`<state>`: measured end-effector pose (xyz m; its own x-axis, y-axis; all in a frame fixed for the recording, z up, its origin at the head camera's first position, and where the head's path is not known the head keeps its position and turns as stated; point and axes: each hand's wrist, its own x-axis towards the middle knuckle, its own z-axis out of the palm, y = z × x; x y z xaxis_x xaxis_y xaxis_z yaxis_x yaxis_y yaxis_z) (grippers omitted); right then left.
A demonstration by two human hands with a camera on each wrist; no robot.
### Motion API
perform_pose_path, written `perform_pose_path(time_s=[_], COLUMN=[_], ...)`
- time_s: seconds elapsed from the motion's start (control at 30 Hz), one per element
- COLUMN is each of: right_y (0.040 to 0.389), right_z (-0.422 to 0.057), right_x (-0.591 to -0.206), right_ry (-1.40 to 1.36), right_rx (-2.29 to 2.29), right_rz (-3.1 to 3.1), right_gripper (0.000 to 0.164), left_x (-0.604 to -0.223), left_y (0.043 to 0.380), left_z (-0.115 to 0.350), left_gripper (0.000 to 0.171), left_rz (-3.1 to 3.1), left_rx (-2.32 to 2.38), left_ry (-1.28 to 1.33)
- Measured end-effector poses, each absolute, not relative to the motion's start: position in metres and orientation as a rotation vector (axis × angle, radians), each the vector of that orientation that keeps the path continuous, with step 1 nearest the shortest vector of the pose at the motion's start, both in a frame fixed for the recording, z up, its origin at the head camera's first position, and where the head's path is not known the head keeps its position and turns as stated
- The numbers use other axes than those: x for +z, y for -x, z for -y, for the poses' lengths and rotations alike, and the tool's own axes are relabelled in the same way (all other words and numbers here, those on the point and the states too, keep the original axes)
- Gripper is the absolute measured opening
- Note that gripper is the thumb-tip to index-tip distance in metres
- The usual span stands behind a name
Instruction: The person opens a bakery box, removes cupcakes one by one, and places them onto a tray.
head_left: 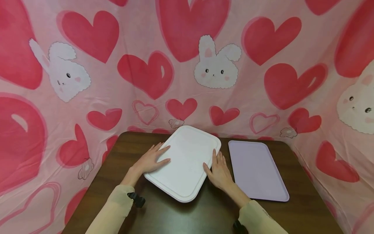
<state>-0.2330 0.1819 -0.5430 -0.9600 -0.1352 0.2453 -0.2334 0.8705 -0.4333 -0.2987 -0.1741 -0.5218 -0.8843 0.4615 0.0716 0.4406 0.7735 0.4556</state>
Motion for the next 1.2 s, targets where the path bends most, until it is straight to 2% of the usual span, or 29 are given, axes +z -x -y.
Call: perform_pose_path(time_s=[0.93,1.2], right_y=[0.265,0.276], right_z=[-0.202,-0.211], right_x=[-0.533,-0.535], right_ry=[-0.56,-0.651], right_rx=[0.758,0.837], right_rz=[2.926,2.864], right_gripper=[0.088,0.094], left_x=[-0.52,-0.523], left_y=[0.278,0.273], left_z=[0.186,0.187], left_gripper=[0.082,0.081], left_rz=[-2.922,-2.901], left_rx=[0.726,0.751], left_ry=[-0.711,-0.724])
